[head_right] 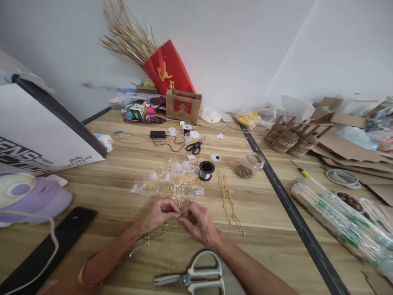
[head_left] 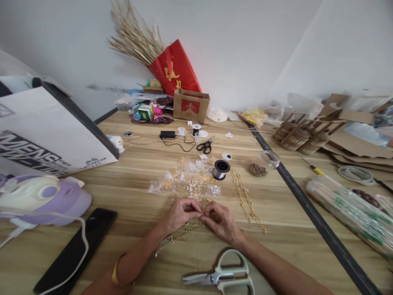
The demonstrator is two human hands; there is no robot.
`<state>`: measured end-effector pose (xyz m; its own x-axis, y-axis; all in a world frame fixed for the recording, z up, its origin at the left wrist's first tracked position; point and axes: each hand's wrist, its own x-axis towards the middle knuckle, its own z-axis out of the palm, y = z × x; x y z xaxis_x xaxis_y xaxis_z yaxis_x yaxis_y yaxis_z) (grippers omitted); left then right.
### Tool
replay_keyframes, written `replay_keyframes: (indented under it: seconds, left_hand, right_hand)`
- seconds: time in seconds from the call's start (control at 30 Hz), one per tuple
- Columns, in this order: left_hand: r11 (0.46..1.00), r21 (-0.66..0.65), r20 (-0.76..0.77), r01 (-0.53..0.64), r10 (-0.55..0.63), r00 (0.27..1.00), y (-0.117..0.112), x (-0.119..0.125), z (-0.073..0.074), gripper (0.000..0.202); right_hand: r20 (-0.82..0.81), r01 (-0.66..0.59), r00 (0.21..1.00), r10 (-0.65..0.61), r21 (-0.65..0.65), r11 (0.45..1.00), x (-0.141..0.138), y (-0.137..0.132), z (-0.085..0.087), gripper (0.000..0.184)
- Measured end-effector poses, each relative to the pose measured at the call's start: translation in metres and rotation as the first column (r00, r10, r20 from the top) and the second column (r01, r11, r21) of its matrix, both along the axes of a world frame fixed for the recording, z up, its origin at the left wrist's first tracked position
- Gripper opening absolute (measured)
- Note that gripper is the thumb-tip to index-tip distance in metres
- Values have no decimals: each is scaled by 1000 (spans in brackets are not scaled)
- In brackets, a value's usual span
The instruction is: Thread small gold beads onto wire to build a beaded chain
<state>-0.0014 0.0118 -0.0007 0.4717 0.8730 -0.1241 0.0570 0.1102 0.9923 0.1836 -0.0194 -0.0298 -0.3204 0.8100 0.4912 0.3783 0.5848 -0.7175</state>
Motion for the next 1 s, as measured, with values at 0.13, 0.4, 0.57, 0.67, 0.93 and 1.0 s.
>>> replay_keyframes:
  seconds: [0.13, 0.4, 0.57, 0.67, 0.93, 1.0]
  left_hand:
    - [1000, 3, 4, -3, 3, 1000, 0, 0, 0, 14]
    - [997, 67, -15, 28, -27, 1000, 2, 0, -2, 14]
    - [994, 102, -20, 29, -27, 999, 2, -1, -3, 15]
    - [995, 100, -19, 28, -26, 999, 2, -1, -2, 15]
    - [995, 104, -1, -6, 6, 1000, 4, 0, -4, 14]
    - [993, 118, -8, -14, 15, 1000, 5, 0, -6, 14]
  right_hand:
    - [10, -3, 1000, 3, -3, 1000, 0, 0, 0, 13]
    - [34, -12, 999, 11, 23, 1000, 1, 1, 2, 7]
    - [54, -47, 997, 46, 22, 999, 1, -1, 11, 6]
    - [7, 3, 1000, -3, 10, 1000, 3, -2, 17, 14]
    - [-248, 168, 949, -195, -124, 978, 8, 5, 13, 36]
    - [-286, 178, 936, -207, -127, 976, 8, 6, 10, 36]
